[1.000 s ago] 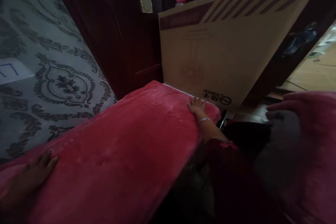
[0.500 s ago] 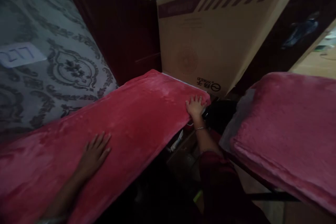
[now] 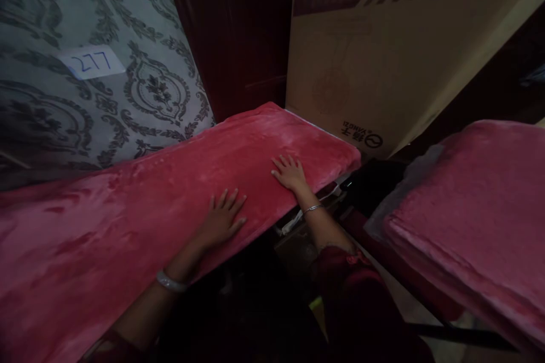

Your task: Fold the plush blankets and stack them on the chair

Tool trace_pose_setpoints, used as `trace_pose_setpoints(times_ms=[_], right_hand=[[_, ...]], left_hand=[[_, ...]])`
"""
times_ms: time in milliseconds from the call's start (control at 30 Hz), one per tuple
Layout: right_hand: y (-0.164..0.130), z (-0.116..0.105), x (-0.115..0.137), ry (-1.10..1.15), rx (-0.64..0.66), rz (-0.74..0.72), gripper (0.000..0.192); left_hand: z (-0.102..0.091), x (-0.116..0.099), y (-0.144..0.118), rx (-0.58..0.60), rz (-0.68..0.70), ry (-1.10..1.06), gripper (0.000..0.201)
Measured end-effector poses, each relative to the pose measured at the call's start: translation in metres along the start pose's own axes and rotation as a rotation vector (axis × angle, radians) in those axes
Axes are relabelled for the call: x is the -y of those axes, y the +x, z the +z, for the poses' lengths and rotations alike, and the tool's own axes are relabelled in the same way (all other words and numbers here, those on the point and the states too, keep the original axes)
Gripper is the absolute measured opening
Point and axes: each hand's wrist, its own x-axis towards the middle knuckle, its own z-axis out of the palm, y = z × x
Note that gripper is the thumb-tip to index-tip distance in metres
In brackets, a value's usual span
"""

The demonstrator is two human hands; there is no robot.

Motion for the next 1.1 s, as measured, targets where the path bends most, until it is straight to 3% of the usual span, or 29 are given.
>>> trace_pose_setpoints(times_ms=[133, 267, 400, 500, 600, 733, 900, 1000, 1100], right_hand=[[-0.022, 0.003, -0.012, 0.044, -0.073, 0.034, 0.054], [-0.056, 0.010, -0.030, 0.171, -0.178, 0.029, 0.051], [-0.093, 0.018, -0.051, 0.264, -0.262, -0.063, 0.050], [-0.111, 0.024, -0.061, 0.268, -0.287, -0.131, 0.062], [-0.117, 0.028, -0.064, 0.269, -0.299, -0.153, 0.073], [-0.112, 0.028, -0.063, 0.283, -0.360, -0.156, 0.056], [-0.107, 0.010, -0.062, 0.249, -0.490, -0.111, 0.046], [-0.114, 0.005, -0.065, 0.156, -0.545, -0.058, 0.044], [-0.124, 0.017, -0.071, 0.139, -0.513, -0.119, 0.044]], left_hand=[[0.003, -0.013, -0.022, -0.010, 0.041, -0.009, 0.075], [0.004, -0.039, -0.024, -0.026, 0.146, 0.024, 0.083], [0.010, -0.063, -0.012, -0.098, 0.185, 0.047, 0.070], [0.013, -0.073, -0.003, -0.140, 0.179, 0.017, 0.061], [0.011, -0.076, 0.002, -0.172, 0.174, -0.052, 0.051], [-0.003, -0.074, 0.007, -0.185, 0.162, -0.149, 0.030], [-0.023, -0.078, 0.005, -0.222, 0.119, -0.163, 0.025], [-0.021, -0.083, -0.001, -0.252, 0.172, -0.100, 0.027], [-0.007, -0.088, -0.007, -0.178, 0.230, -0.037, 0.029]])
